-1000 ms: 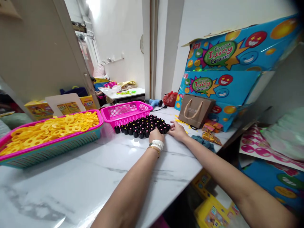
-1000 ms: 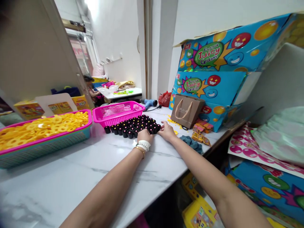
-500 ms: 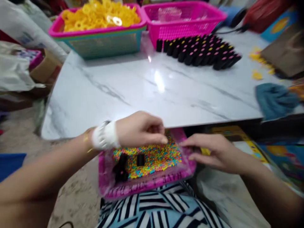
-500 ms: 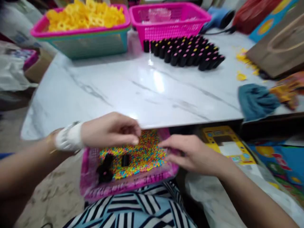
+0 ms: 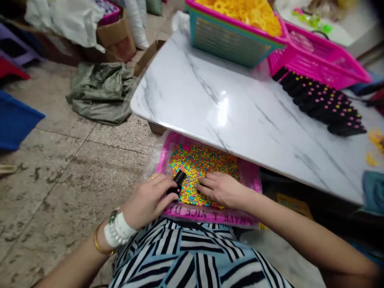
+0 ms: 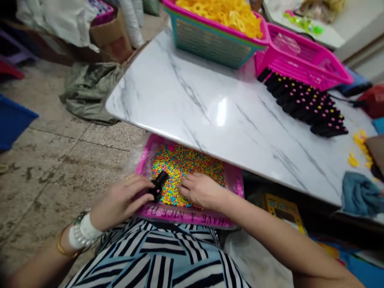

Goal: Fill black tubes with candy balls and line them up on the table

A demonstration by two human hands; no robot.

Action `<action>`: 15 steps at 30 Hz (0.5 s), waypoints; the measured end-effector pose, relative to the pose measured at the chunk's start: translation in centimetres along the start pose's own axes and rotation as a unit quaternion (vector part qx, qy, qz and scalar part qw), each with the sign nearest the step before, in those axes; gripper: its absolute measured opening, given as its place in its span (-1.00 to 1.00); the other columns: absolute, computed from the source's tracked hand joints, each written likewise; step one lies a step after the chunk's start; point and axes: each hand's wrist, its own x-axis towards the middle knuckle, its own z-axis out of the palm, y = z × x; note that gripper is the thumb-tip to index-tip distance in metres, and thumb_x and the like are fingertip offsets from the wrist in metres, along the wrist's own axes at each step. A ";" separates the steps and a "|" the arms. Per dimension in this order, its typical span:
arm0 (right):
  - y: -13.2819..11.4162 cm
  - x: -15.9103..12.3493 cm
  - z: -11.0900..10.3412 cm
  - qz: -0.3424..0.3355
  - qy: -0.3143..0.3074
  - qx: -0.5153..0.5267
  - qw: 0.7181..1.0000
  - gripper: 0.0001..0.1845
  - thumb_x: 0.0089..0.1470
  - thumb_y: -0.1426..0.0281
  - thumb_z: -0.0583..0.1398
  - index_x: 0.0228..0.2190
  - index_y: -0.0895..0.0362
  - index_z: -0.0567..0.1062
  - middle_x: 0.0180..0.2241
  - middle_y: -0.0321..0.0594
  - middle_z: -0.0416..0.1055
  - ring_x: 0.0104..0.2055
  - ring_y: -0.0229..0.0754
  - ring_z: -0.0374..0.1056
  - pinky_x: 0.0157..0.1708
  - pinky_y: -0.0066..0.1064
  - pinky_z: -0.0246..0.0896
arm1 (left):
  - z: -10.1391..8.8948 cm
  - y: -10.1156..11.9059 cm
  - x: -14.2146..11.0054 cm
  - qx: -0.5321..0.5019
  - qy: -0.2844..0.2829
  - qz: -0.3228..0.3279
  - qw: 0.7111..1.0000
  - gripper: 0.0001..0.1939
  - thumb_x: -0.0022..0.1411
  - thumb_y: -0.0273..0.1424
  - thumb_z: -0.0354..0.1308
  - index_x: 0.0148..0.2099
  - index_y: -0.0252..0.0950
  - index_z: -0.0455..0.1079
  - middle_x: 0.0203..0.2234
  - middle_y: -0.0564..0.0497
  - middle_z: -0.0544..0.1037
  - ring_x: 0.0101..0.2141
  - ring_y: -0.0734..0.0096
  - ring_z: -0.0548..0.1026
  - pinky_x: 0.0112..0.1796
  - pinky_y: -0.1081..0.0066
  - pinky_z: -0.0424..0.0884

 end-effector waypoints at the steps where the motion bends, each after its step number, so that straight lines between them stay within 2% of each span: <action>1: 0.1 -0.3 0.1 0.024 -0.003 -0.010 1.000 -0.72 0.28 0.43 0.03 -0.06 0.21 0.43 -0.15 -0.01 0.45 -0.22 -0.09 0.30 -0.25 -0.24 0.28 | -0.2 -0.1 0.6 0.021 -0.014 0.009 1.000 -0.80 0.34 -0.40 0.03 -0.06 -0.33 0.40 -0.19 -0.10 0.48 -0.14 0.24 0.41 -0.08 0.22 0.39; 4: 0.0 -1.0 1.0 0.089 0.005 -0.030 0.996 -0.66 0.27 0.50 0.01 0.03 0.27 0.38 -0.15 0.04 0.44 -0.18 -0.06 0.30 -0.19 -0.21 0.29 | -0.3 -0.4 2.3 0.100 -0.085 0.042 0.990 -0.75 0.30 -0.50 0.01 -0.03 -0.35 0.42 -0.18 -0.14 0.47 -0.14 0.14 0.41 -0.09 0.13 0.39; 7: -1.1 -0.6 2.1 0.081 0.001 0.013 0.997 -0.65 0.26 0.48 0.03 0.04 0.30 0.37 -0.17 0.05 0.44 -0.17 -0.05 0.32 -0.16 -0.20 0.31 | 0.0 -0.4 3.4 0.146 -0.145 0.057 0.977 -0.70 0.27 -0.56 -0.01 0.00 -0.34 0.43 -0.24 -0.15 0.47 -0.20 0.14 0.43 -0.12 0.13 0.41; 10: -2.2 0.0 2.7 0.078 0.026 0.115 0.990 -0.70 0.24 0.46 0.07 -0.02 0.26 0.41 -0.15 0.02 0.44 -0.15 -0.08 0.35 -0.13 -0.22 0.33 | 0.2 -0.2 3.8 0.155 -0.169 0.064 0.971 -0.70 0.25 -0.54 0.03 0.02 -0.33 0.41 -0.24 -0.16 0.45 -0.18 0.12 0.43 -0.12 0.13 0.41; 12: -2.4 -0.3 2.6 0.101 0.076 0.222 0.967 -0.69 0.17 0.51 0.11 -0.04 0.21 0.41 -0.13 -0.05 0.44 -0.12 -0.13 0.37 -0.10 -0.28 0.33 | 0.2 -0.1 3.8 0.154 -0.171 0.060 0.971 -0.70 0.24 -0.52 0.05 0.01 -0.32 0.41 -0.22 -0.15 0.44 -0.17 0.10 0.42 -0.11 0.12 0.40; 15: -1.9 -1.6 2.0 0.152 0.166 0.367 0.903 -0.61 0.04 0.57 0.17 -0.06 0.12 0.41 -0.13 -0.16 0.45 -0.09 -0.20 0.38 -0.08 -0.36 0.32 | 0.1 -0.2 3.8 0.138 -0.170 0.038 0.975 -0.74 0.25 -0.51 0.06 -0.02 -0.30 0.41 -0.21 -0.14 0.43 -0.17 0.12 0.42 -0.12 0.13 0.40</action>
